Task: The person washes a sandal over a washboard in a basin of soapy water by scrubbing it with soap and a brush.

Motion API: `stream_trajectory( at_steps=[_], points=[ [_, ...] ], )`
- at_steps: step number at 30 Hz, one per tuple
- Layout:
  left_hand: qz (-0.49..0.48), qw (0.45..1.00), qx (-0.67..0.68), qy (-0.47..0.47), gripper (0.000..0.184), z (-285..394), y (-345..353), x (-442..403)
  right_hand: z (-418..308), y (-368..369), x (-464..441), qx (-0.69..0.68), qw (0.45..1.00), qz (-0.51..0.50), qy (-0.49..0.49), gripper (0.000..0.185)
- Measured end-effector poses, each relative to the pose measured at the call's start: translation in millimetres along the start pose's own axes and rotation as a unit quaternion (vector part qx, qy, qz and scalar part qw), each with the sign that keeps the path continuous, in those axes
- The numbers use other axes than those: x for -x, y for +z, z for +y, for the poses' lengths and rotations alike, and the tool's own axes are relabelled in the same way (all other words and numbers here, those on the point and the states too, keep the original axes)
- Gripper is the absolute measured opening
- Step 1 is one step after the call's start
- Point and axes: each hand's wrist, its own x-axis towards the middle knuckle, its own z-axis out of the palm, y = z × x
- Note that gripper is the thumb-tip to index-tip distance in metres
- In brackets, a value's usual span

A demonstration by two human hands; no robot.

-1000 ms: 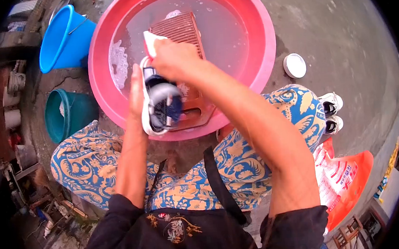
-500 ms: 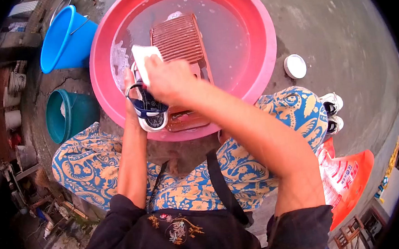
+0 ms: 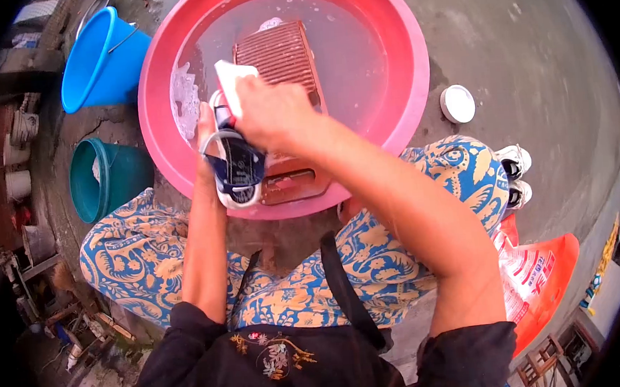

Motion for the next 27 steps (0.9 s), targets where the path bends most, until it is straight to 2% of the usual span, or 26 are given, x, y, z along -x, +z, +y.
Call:
stream_trajectory(
  at_steps=[2,3,4,5,6,7,8,10,11,12,13,14,15,16,17,18,19,20,22,23,24,26,27],
  points=[
    [-0.084,0.994,-0.03,-0.061,0.067,0.1,-0.8,5.7,21.8,-13.9,-21.2,-0.105,0.993,0.006,0.053,0.041],
    [-0.053,0.997,-0.01,-0.056,0.072,0.8,4.1,9.2,25.3,-16.5,-20.6,-0.107,0.993,0.007,0.05,0.041],
    [-0.072,0.991,0.051,-0.097,0.078,7.6,-0.6,8.3,23.4,-24.5,-18.1,-0.217,0.972,0.012,0.085,0.039],
    [-0.123,0.983,0.091,-0.098,0.08,12.6,-4.0,8.8,21.9,-30.9,-17.5,-0.321,0.939,0.017,0.119,0.037],
    [-0.174,0.971,0.131,-0.098,0.083,16.7,-6.7,8.7,21.2,-34.4,-20.0,-0.316,0.941,0.016,0.117,0.037],
    [-0.17,0.969,0.154,-0.089,0.088,22.0,-4.3,9.7,20.6,-36.8,-22.5,-0.31,0.943,0.054,0.112,0.038],
    [-0.109,0.98,0.163,-0.031,0.088,19.7,0.3,13.0,19.4,-36.7,-22.6,-0.307,0.941,0.09,0.108,0.038],
    [-0.074,0.977,0.201,0.009,0.087,19.0,6.4,13.3,16.3,-45.1,-15.5,-0.343,0.932,0.086,0.085,0.04],
    [-0.104,0.971,0.217,-0.003,0.084,21.4,5.2,14.9,9.5,-50.9,-5.2,-0.341,0.935,0.088,0.041,0.04],
    [-0.056,0.976,0.21,0.023,0.084,22.3,7.3,14.2,3.2,-53.6,4.9,-0.336,0.938,0.089,-0.003,0.04],
    [-0.114,0.959,0.258,-0.005,0.085,23.4,0.1,12.8,-2.6,-52.9,12.6,-0.275,0.955,0.103,-0.026,0.041],
    [-0.171,0.936,0.306,-0.032,0.086,24.9,-6.3,12.4,-3.8,-47.2,17.1,-0.273,0.956,0.1,-0.029,0.041],
    [-0.193,0.929,0.314,-0.027,0.086,24.1,-11.3,12.4,-1.9,-37.1,20.8,-0.184,0.967,0.154,-0.085,0.044],
    [-0.176,0.941,0.289,-0.004,0.085,23.8,-19.8,11.2,-1.9,-30.5,24.9,-0.095,0.964,0.206,-0.139,0.047],
    [-0.157,0.952,0.263,0.019,0.085,23.6,-28.1,9.9,-5.8,-30.8,30.7,-0.067,0.976,0.158,-0.131,0.052],
    [-0.122,0.966,0.222,0.058,0.085,20.3,-41.1,5.7,-12.1,-25.1,39.7,-0.068,0.977,0.154,-0.134,0.052],
    [-0.015,0.974,0.201,0.106,0.084,19.2,-32.0,6.9,-18.9,-17.3,50.9,-0.023,0.982,0.104,-0.153,0.054],
    [-0.056,0.972,0.201,0.106,0.082,18.7,-23.3,10.2,-24.0,-9.5,60.2,0.022,0.983,0.055,-0.172,0.056],
    [-0.156,0.937,0.313,0.003,0.08,21.2,-46.3,10.7,-29.9,8.4,73.0,0.004,0.972,0.069,-0.226,0.057],
    [0.0,0.967,0.239,0.086,0.078,16.2,-33.1,8.2,-26.4,14.6,64.5,-0.009,0.976,0.068,-0.207,0.057],
    [0.004,0.982,0.178,0.062,0.065,17.5,-21.3,10.1,-21.6,19.3,54.1,0.03,0.978,0.096,-0.185,0.056],
    [0.036,0.986,0.101,0.128,0.051,15.6,-22.2,-5.5,-11.1,16.3,35.1,0.017,0.982,0.101,-0.161,0.056],
    [0.05,0.986,0.08,0.137,0.043,13.2,-19.8,-5.9,-8.8,11.2,28.6,0.026,0.989,0.067,-0.13,0.054]
  ],
)
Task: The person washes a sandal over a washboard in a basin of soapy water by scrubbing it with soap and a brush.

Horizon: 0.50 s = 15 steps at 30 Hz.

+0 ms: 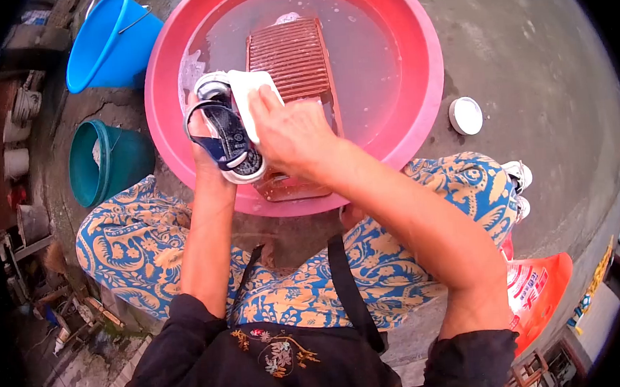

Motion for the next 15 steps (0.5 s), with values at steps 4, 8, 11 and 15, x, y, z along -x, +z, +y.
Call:
stream_trajectory(
  at_steps=[4,8,11,15],
  points=[
    [0.008,1.0,0.004,-0.03,0.051,4.8,0.0,2.4,9.8,-15.2,-17.9,-0.07,0.99,-0.063,0.102,0.048],
    [0.066,0.993,-0.017,-0.097,0.058,11.7,-5.0,-8.1,25.0,-38.1,-25.3,-0.229,0.96,-0.056,0.148,0.053],
    [0.125,0.986,-0.105,-0.042,0.05,27.6,-63.2,-42.1,53.5,-22.1,-23.0,-0.149,0.984,-0.001,0.102,0.057],
    [0.205,0.967,-0.152,-0.018,0.056,65.4,-104.1,-80.9,97.4,-45.9,-28.2,-0.01,0.998,-0.057,0.024,0.061]
  ],
)
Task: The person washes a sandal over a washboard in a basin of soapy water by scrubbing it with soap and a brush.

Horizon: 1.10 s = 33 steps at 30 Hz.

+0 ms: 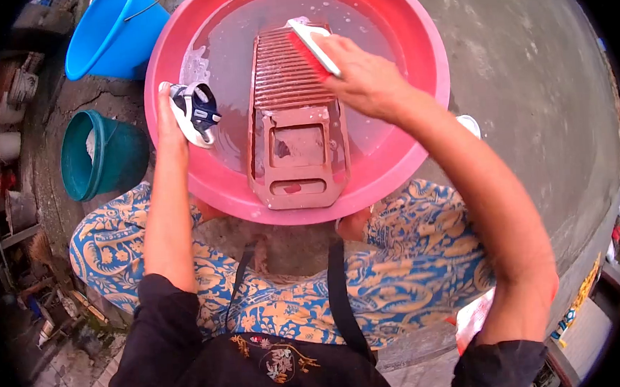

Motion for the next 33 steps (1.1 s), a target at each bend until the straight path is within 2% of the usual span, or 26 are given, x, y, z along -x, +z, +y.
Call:
stream_trajectory(
  at_steps=[2,4,6,8,9,10,12,13,14,17,18,20,22,23,24,25,26,27,28,29,30,32,33],
  points=[
    [0.063,0.981,-0.151,0.107,0.068,-1.2,-24.5,-54.7,19.2,-15.0,0.9,0.023,1.0,-0.014,0.0,0.062],
    [0.109,0.923,-0.324,0.175,0.078,-6.7,-22.8,-77.2,45.7,-20.6,2.0,0.088,0.995,-0.045,0.035,0.063],
    [0.133,0.8,-0.557,0.18,0.085,1.7,-11.7,-80.0,79.6,-12.8,4.3,0.096,0.992,-0.06,0.052,0.066],
    [0.125,0.729,-0.639,0.212,0.09,-14.4,-1.2,-83.5,112.6,2.3,10.0,0.143,0.974,-0.111,0.137,0.075],
    [0.097,0.685,-0.665,0.281,0.092,-42.8,-24.2,-112.4,133.1,14.3,12.1,0.156,0.972,-0.116,0.135,0.075],
    [0.12,0.636,-0.713,0.269,0.09,-68.0,-19.0,-106.6,151.7,28.9,14.5,0.192,0.965,-0.125,0.124,0.078],
    [0.096,0.617,-0.76,0.184,0.077,-102.7,-4.0,-85.0,178.1,58.1,15.0,0.279,0.939,-0.184,0.083,0.081],
    [0.033,0.624,-0.755,0.2,0.07,-119.5,-16.6,-85.2,177.8,64.5,6.8,0.306,0.918,-0.243,0.058,0.085],
    [-0.031,0.629,-0.747,0.215,0.063,-138.3,-31.3,-85.0,182.0,77.4,4.5,0.325,0.91,-0.257,0.021,0.082],
    [-0.134,0.558,-0.792,0.21,0.055,-168.0,-37.6,-52.4,168.7,108.4,-16.6,0.239,0.931,-0.273,0.041,0.081],
    [-0.15,0.544,-0.803,0.191,0.055,-164.9,-39.4,-55.7,158.0,111.8,-26.7,0.216,0.941,-0.249,0.07,0.08],
    [-0.176,0.535,-0.821,0.095,0.055,-130.0,-24.0,-70.1,163.4,114.0,-30.7,0.193,0.947,-0.232,0.11,0.079],
    [-0.193,0.514,-0.835,-0.039,0.055,-76.8,14.0,-87.8,184.7,127.9,-35.2,0.091,0.974,-0.192,0.078,0.073],
    [-0.185,0.492,-0.847,-0.081,0.055,-58.8,37.8,-97.8,189.9,130.5,-34.2,0.164,0.972,-0.162,0.042,0.069],
    [-0.164,0.466,-0.864,-0.1,0.055,-52.2,60.5,-110.0,183.6,128.9,-33.5,0.159,0.973,-0.161,0.049,0.069],
    [-0.143,0.441,-0.881,-0.093,0.055,-51.3,76.8,-120.2,173.5,122.4,-39.0,0.103,0.977,-0.158,0.098,0.067],
    [-0.129,0.428,-0.894,0.008,0.056,-59.5,66.8,-118.2,169.5,117.4,-41.6,0.048,0.977,-0.149,0.145,0.066],
    [-0.106,0.406,-0.901,0.108,0.056,-67.7,56.9,-116.3,167.5,119.4,-33.9,0.046,0.977,-0.143,0.149,0.066],
    [-0.066,0.36,-0.881,0.301,0.057,-79.7,40.8,-113.6,163.3,125.1,-22.3,0.036,0.984,-0.09,0.148,0.066],
    [-0.097,0.421,-0.816,0.383,0.057,-90.3,22.0,-108.2,158.7,128.1,-13.5,0.025,0.988,-0.037,0.145,0.065],
    [-0.099,0.417,-0.817,0.387,0.057,-97.7,8.1,-101.1,154.6,127.9,-8.5,0.023,0.988,-0.032,0.147,0.065],
    [-0.129,0.389,-0.809,0.42,0.056,-110.6,-11.3,-87.1,145.5,124.8,1.0,-0.001,0.974,-0.111,0.198,0.067],
    [-0.132,0.389,-0.805,0.427,0.056,-111.9,-16.7,-90.7,143.9,121.5,3.5,-0.004,0.973,-0.135,0.19,0.065]
  ],
)
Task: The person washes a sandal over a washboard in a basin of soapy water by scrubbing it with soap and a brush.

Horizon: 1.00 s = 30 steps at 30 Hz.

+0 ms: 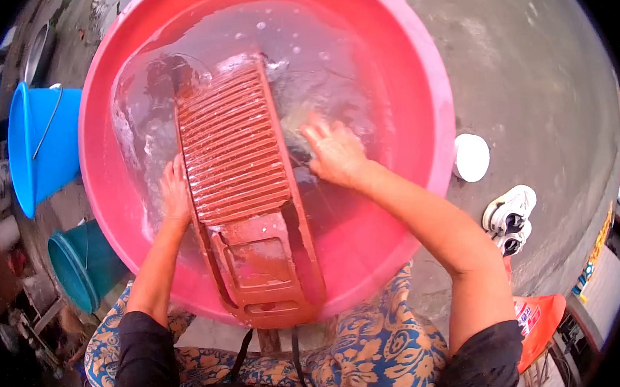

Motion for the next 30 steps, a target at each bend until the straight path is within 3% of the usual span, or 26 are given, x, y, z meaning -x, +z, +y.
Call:
stream_trajectory(
  at_steps=[2,3,4,6,7,9,11,12,14,15,17,19,20,23,24,25,28,30],
  points=[
    [-0.119,0.993,0.018,-0.006,0.05,-17.4,2.4,-0.5,3.3,2.5,0.5,0.028,1.0,-0.004,-0.01,0.063],
    [-0.117,0.993,0.021,0.001,0.05,-25.1,2.4,-7.3,3.9,5.3,1.5,0.052,0.998,-0.013,-0.028,0.062],
    [-0.121,0.961,0.192,-0.159,0.047,-30.4,-8.1,-25.4,-2.3,-5.6,4.7,0.029,0.999,-0.019,-0.017,0.057],
    [-0.051,0.945,0.229,-0.228,0.045,-30.3,-45.3,-49.7,-2.3,-13.6,7.5,0.02,1.0,0.013,-0.018,0.056],
    [0.021,0.985,0.103,-0.139,0.045,-25.2,-71.1,-55.2,0.1,-17.9,9.3,0.012,0.999,0.037,-0.024,0.054],
    [0.068,0.979,0.172,-0.086,0.049,-10.1,-136.6,-75.4,6.6,-24.1,12.0,-0.007,0.998,0.058,-0.015,0.05],
    [0.183,0.944,0.254,-0.102,0.052,-6.8,-171.5,-89.8,9.0,-27.6,10.6,-0.057,0.987,0.148,-0.004,0.048],
    [0.185,0.944,0.255,-0.096,0.052,-6.7,-176.9,-96.1,6.7,-30.7,9.2,-0.079,0.982,0.17,-0.001,0.046],
    [0.079,0.96,0.252,-0.088,0.052,-8.0,-182.0,-108.7,-3.2,-31.9,5.4,-0.088,0.972,0.216,-0.015,0.045],
    [0.078,0.96,0.257,-0.08,0.052,-12.3,-182.2,-109.4,-7.2,-31.5,5.6,-0.095,0.962,0.255,-0.028,0.044],
    [-0.039,0.997,-0.024,0.055,0.048,-24.7,-173.8,-115.0,-21.2,-48.7,13.1,-0.146,0.961,0.232,-0.049,0.04],
    [0.113,0.955,0.265,-0.073,0.049,-24.0,-168.5,-125.8,-30.4,-51.1,20.4,-0.218,0.936,0.261,-0.092,0.037],
    [0.066,0.864,0.471,-0.163,0.049,4.6,-185.5,-128.7,-36.3,-47.6,22.5,-0.233,0.935,0.241,-0.115,0.036],
    [-0.045,0.872,0.44,-0.21,0.049,34.0,-183.8,-140.2,-59.5,-48.1,28.0,-0.277,0.922,0.215,-0.167,0.038],
    [0.013,0.881,0.448,-0.15,0.05,40.6,-170.8,-142.7,-64.4,-47.0,27.8,-0.312,0.912,0.194,-0.181,0.041],
    [0.005,0.88,0.452,-0.145,0.05,48.3,-170.7,-143.1,-70.4,-46.7,30.6,-0.348,0.901,0.173,-0.193,0.045],
    [-0.042,0.804,0.58,-0.123,0.053,65.7,-166.5,-143.9,-77.8,-46.9,36.5,-0.382,0.9,0.07,-0.199,0.058],
    [-0.045,0.739,0.647,-0.18,0.05,88.2,-175.1,-137.4,-80.6,-40.7,43.6,-0.38,0.895,0.048,-0.23,0.064]
  ],
)
